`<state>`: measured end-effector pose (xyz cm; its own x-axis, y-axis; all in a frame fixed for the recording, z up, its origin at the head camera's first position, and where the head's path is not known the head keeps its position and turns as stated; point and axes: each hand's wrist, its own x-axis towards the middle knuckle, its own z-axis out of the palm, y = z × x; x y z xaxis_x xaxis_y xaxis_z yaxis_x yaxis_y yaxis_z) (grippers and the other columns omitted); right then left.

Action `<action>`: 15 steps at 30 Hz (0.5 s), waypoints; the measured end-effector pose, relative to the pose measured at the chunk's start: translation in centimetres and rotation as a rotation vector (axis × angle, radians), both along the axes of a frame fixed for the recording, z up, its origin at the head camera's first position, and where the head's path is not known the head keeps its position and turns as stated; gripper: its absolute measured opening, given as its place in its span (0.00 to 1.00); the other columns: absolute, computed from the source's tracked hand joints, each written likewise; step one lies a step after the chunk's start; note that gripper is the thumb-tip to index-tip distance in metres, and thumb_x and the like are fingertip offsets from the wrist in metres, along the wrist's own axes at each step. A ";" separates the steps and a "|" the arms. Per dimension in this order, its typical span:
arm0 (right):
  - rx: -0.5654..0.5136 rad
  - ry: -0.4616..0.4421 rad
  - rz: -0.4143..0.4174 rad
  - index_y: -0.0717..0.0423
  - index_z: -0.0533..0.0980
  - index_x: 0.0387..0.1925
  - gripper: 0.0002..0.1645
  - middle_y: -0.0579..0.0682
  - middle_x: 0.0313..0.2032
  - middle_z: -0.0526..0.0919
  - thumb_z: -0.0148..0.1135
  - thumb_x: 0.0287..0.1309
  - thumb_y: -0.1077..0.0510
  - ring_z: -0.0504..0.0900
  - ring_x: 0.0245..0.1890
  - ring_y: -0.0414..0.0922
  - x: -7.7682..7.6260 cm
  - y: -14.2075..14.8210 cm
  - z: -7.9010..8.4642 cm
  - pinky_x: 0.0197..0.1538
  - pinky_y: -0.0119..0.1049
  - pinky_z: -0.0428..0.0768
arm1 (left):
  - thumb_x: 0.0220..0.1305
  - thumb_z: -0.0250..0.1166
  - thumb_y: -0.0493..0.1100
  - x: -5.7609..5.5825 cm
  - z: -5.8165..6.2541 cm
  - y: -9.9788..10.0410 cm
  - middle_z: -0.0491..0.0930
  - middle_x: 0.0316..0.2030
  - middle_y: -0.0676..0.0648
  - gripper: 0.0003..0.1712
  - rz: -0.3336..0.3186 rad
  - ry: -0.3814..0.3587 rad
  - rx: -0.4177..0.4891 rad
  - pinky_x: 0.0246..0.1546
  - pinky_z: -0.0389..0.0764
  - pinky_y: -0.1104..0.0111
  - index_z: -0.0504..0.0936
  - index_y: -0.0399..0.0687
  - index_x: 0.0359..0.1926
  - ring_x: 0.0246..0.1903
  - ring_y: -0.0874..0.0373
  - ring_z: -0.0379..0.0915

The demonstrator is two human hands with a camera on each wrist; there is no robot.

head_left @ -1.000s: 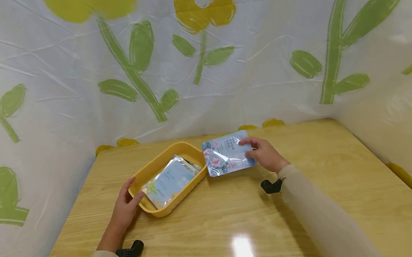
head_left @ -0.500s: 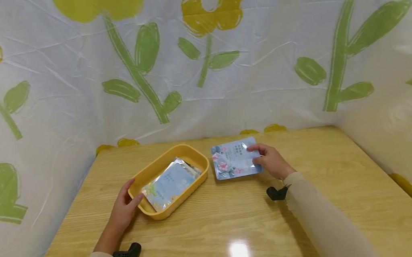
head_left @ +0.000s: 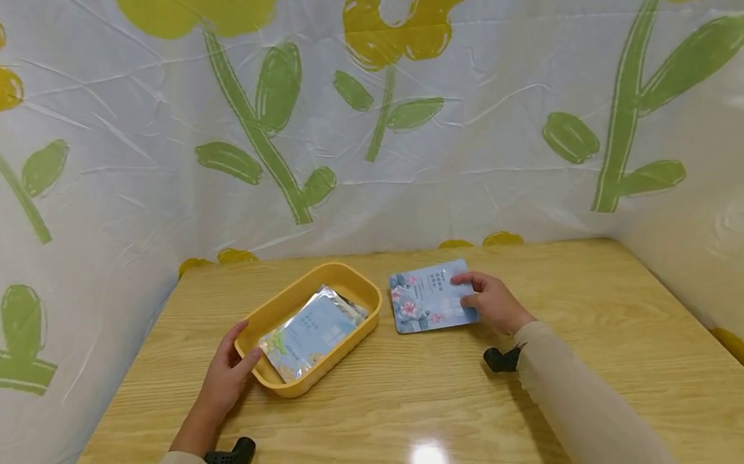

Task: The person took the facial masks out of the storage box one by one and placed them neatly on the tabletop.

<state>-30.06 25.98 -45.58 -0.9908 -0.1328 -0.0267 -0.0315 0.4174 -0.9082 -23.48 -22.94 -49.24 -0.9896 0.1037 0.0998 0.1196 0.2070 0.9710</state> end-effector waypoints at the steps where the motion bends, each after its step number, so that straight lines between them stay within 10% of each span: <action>1: 0.000 -0.008 -0.002 0.66 0.73 0.61 0.26 0.65 0.66 0.67 0.56 0.61 0.70 0.68 0.57 0.57 0.0 0.0 -0.1 0.56 0.41 0.71 | 0.75 0.58 0.39 0.0 0.0 0.0 0.50 0.74 0.29 0.38 -0.002 -0.001 0.001 0.49 0.71 0.83 0.50 0.38 0.77 0.68 0.36 0.56; 15: 0.023 -0.006 -0.012 0.66 0.73 0.61 0.26 0.65 0.65 0.68 0.56 0.59 0.70 0.70 0.54 0.56 -0.4 -0.4 -1.1 0.52 0.39 0.72 | 0.75 0.59 0.42 0.1 0.3 0.0 0.50 0.75 0.31 0.38 0.011 -0.007 -0.023 0.50 0.67 0.86 0.51 0.40 0.77 0.71 0.37 0.53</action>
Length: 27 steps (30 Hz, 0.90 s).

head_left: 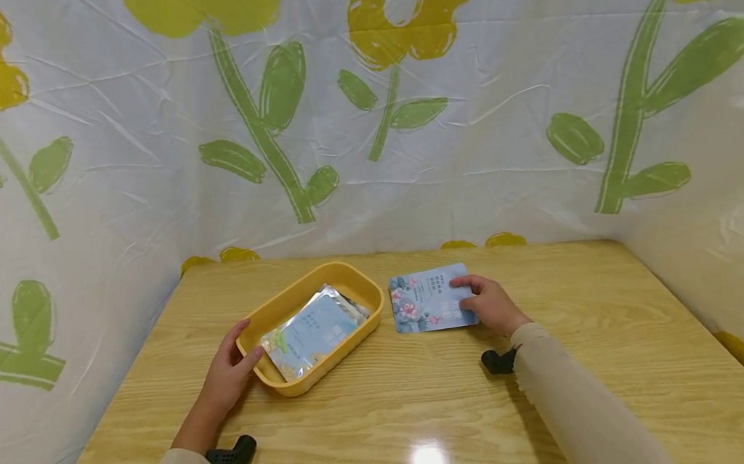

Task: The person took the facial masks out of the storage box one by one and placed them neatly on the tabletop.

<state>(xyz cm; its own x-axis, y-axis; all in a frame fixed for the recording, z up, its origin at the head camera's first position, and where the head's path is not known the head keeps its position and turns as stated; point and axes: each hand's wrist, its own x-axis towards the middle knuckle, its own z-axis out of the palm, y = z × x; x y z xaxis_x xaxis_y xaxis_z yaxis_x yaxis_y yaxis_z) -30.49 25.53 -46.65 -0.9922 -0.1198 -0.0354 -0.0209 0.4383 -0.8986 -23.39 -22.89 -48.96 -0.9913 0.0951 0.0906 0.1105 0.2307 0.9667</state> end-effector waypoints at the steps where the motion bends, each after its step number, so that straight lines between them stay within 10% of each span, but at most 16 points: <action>1: 0.008 0.004 0.000 0.66 0.73 0.61 0.26 0.65 0.65 0.69 0.56 0.59 0.70 0.70 0.54 0.56 0.0 -0.1 0.0 0.51 0.38 0.72 | 0.75 0.59 0.42 0.0 0.0 0.0 0.50 0.75 0.31 0.38 0.002 0.001 -0.002 0.51 0.67 0.86 0.51 0.40 0.77 0.71 0.37 0.53; 27: 0.244 0.054 -0.013 0.64 0.73 0.62 0.28 0.67 0.60 0.73 0.56 0.59 0.67 0.70 0.49 0.58 -1.0 -1.1 -0.2 0.54 0.49 0.69 | 0.74 0.59 0.41 -0.3 -0.5 -0.3 0.52 0.73 0.30 0.38 -0.008 0.020 0.030 0.52 0.67 0.84 0.52 0.39 0.76 0.70 0.37 0.54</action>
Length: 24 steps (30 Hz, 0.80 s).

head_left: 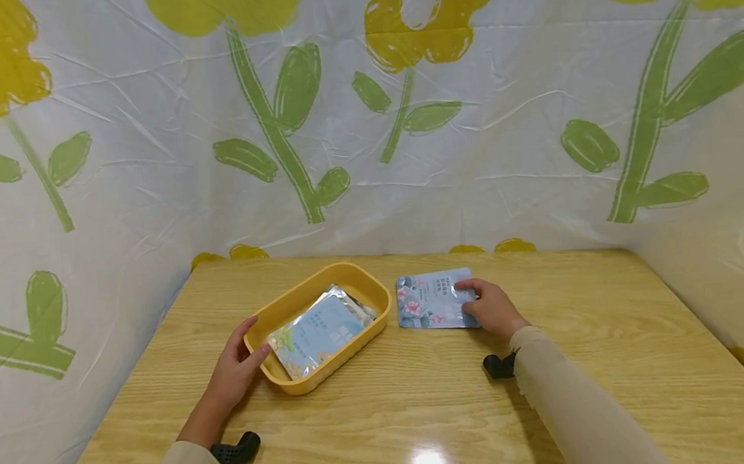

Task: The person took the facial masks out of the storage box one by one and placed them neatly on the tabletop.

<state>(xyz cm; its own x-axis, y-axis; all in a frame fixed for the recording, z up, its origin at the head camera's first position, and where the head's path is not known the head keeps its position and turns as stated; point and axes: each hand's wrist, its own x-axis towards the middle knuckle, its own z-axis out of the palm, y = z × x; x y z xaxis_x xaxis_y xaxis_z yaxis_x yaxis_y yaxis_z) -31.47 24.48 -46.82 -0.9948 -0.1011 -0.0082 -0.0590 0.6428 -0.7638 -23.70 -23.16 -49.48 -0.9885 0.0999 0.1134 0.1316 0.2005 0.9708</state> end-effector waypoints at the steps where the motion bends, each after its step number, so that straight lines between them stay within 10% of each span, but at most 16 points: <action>1: 0.009 0.004 -0.003 0.64 0.74 0.62 0.27 0.67 0.60 0.73 0.56 0.59 0.67 0.70 0.50 0.58 -0.1 0.0 0.0 0.55 0.50 0.69 | 0.74 0.59 0.41 0.0 0.0 0.0 0.52 0.73 0.30 0.38 0.000 0.001 -0.002 0.52 0.67 0.84 0.52 0.39 0.76 0.70 0.37 0.54; 24: 0.079 0.000 -0.042 0.64 0.71 0.65 0.28 0.67 0.62 0.72 0.60 0.64 0.62 0.76 0.48 0.56 -1.7 -0.2 -0.3 0.43 0.41 0.75 | 0.75 0.58 0.41 0.2 0.3 0.1 0.53 0.73 0.30 0.38 0.010 -0.003 -0.022 0.52 0.68 0.84 0.51 0.39 0.77 0.69 0.37 0.56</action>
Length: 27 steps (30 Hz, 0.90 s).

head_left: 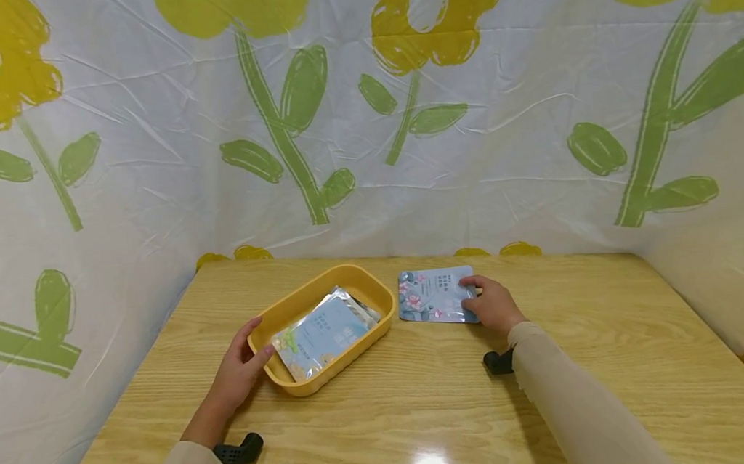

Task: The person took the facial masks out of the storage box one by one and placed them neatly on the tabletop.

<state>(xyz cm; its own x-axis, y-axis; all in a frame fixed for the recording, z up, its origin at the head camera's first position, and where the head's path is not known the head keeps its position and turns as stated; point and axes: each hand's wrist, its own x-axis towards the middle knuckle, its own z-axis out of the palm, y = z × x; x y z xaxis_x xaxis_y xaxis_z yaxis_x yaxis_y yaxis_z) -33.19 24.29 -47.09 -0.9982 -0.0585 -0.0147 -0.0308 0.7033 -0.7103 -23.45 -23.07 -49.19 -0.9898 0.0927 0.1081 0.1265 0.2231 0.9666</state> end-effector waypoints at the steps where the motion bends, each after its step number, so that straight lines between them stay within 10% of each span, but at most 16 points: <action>1: 0.003 0.002 -0.001 0.64 0.71 0.65 0.28 0.67 0.62 0.72 0.60 0.64 0.63 0.76 0.47 0.56 -0.1 0.0 0.0 0.44 0.42 0.75 | 0.75 0.59 0.41 0.0 0.0 0.0 0.53 0.73 0.30 0.38 -0.001 -0.003 0.000 0.52 0.67 0.84 0.51 0.39 0.77 0.69 0.37 0.55; 12: 0.077 0.016 -0.014 0.66 0.70 0.65 0.29 0.71 0.65 0.69 0.57 0.62 0.64 0.68 0.63 0.64 -0.3 -0.6 0.6 0.65 0.58 0.66 | 0.74 0.59 0.43 -0.2 0.0 0.1 0.50 0.75 0.33 0.38 0.017 -0.029 -0.017 0.52 0.65 0.85 0.52 0.42 0.77 0.71 0.39 0.53; 27: 0.133 0.019 -0.039 0.68 0.67 0.67 0.31 0.71 0.65 0.68 0.58 0.63 0.63 0.68 0.63 0.65 -1.0 -0.6 0.5 0.65 0.58 0.66 | 0.74 0.59 0.41 -0.3 -0.3 -0.1 0.53 0.74 0.31 0.37 0.006 -0.007 0.004 0.53 0.67 0.84 0.52 0.41 0.76 0.70 0.38 0.56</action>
<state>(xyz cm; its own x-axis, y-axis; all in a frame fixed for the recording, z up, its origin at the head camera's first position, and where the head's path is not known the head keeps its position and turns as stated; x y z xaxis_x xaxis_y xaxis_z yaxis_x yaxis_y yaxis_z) -34.15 23.64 -46.64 -0.9998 -0.0184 -0.0004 -0.0143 0.7918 -0.6106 -23.73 -23.16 -49.45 -0.9911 0.0864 0.1013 0.1181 0.2195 0.9684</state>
